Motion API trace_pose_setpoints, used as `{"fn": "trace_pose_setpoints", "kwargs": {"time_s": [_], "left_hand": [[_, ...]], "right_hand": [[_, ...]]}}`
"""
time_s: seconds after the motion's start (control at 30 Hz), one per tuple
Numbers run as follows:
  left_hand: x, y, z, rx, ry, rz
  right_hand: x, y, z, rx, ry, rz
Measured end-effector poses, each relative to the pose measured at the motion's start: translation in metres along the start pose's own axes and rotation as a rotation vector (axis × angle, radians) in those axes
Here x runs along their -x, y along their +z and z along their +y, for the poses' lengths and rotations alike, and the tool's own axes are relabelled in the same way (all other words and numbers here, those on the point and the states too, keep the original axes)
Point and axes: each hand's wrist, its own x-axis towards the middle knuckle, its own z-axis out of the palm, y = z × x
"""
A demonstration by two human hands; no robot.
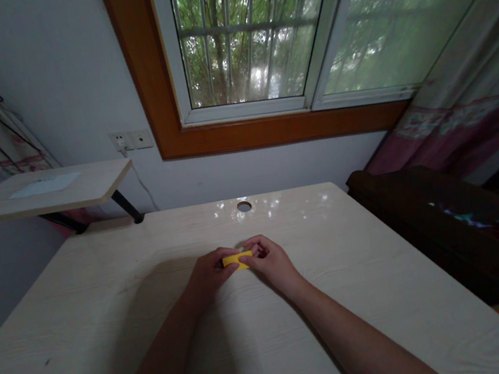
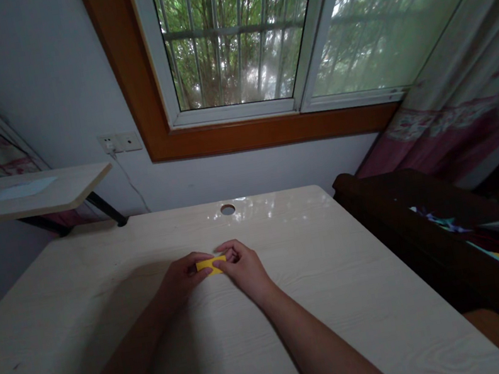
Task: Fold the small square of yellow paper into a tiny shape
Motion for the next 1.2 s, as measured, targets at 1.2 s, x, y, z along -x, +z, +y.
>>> {"fn": "trace_pose_setpoints", "kwargs": {"time_s": [1.2], "left_hand": [[-0.003,-0.003,0.0,-0.315,0.458,0.129]], "right_hand": [[-0.005,0.0,-0.001,-0.272,0.144,-0.032]]}}
